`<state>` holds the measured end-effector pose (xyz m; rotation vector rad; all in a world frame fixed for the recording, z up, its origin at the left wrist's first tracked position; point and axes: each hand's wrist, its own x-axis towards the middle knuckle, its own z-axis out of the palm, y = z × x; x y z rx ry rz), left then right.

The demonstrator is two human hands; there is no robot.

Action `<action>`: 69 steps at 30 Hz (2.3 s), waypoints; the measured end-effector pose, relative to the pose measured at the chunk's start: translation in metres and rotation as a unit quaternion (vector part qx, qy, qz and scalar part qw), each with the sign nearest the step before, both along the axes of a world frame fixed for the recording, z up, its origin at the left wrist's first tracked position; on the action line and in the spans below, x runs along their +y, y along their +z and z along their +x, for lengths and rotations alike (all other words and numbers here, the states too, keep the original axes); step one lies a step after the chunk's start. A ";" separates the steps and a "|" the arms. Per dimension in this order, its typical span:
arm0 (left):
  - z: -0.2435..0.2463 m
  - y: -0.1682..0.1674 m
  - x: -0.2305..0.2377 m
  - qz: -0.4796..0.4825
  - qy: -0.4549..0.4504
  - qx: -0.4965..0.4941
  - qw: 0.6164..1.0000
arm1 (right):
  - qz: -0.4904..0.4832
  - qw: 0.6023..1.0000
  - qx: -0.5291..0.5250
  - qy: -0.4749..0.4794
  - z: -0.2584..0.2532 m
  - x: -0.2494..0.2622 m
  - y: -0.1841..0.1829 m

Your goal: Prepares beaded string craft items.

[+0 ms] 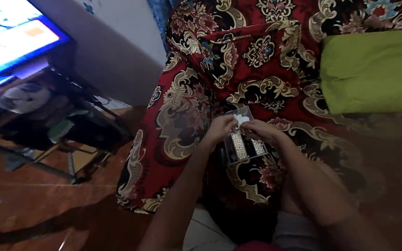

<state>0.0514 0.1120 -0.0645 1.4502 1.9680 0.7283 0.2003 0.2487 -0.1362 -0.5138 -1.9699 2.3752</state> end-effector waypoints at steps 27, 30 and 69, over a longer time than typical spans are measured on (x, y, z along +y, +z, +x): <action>-0.010 0.086 -0.006 0.403 0.074 -0.175 0.895 | 0.089 0.995 -0.032 -0.003 -0.008 0.014 -0.023; -0.010 0.095 -0.004 0.415 0.071 -0.175 0.890 | 0.085 0.996 -0.016 0.016 -0.007 0.014 -0.021; 0.032 0.031 0.006 0.108 -0.016 -0.023 0.994 | 0.210 0.949 0.062 -0.227 0.027 0.019 0.012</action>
